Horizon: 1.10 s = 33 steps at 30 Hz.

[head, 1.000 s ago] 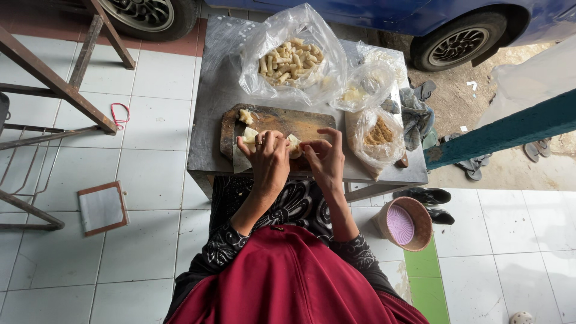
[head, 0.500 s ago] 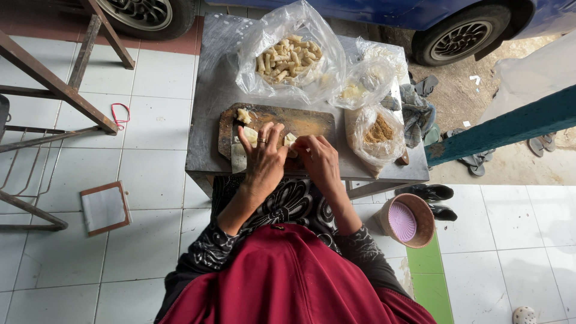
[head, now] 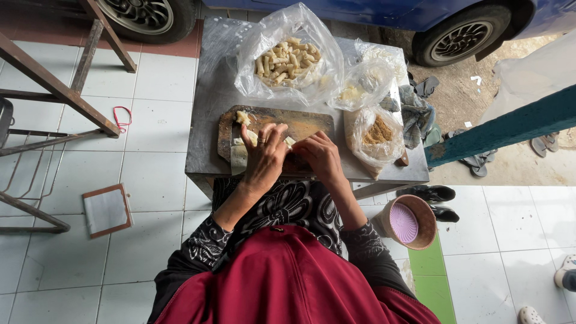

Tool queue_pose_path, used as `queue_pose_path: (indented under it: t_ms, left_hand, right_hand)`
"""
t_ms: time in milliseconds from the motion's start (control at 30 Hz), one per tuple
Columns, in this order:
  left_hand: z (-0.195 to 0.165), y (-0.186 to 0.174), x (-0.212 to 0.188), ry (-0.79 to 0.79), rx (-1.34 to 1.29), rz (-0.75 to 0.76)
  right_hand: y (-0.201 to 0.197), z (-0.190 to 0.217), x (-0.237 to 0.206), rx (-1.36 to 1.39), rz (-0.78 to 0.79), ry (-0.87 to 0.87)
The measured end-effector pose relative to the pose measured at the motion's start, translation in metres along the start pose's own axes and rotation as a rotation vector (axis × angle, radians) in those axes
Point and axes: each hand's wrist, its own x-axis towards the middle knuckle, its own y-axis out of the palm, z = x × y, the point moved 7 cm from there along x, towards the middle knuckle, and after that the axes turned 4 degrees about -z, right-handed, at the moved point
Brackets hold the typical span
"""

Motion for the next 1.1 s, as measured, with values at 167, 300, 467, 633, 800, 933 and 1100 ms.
queue_pose_path:
  t_ms: [167,300,467,633,800,933,1100]
  left_hand:
    - [0.013,0.01,0.003,-0.268,-0.17,0.079]
    - [0.013,0.001,0.006,-0.324,-0.257,0.025]
    - [0.009,-0.01,0.009,-0.116,-0.231,0.051]
    - [0.005,-0.001,0.006,0.031,-0.128,0.098]
    - [0.012,0.017,0.008,-0.008,-0.083,0.174]
    - [0.021,0.025,0.01,-0.209,-0.241,0.227]
    - [0.023,0.018,0.011,-0.328,-0.263,0.162]
  right_hand:
    - [0.006,-0.012,-0.003,-0.041,-0.035,0.132]
    - [0.01,-0.021,-0.004,-0.054,-0.032,0.259]
    - [0.006,-0.015,-0.007,-0.051,-0.097,0.203]
    - [0.004,-0.009,-0.012,-0.09,-0.035,0.14]
    - [0.006,-0.017,-0.006,-0.201,-0.042,0.169]
    - [0.012,-0.03,0.001,-0.15,0.032,0.298]
    - [0.011,-0.032,0.004,-0.1,0.009,0.353]
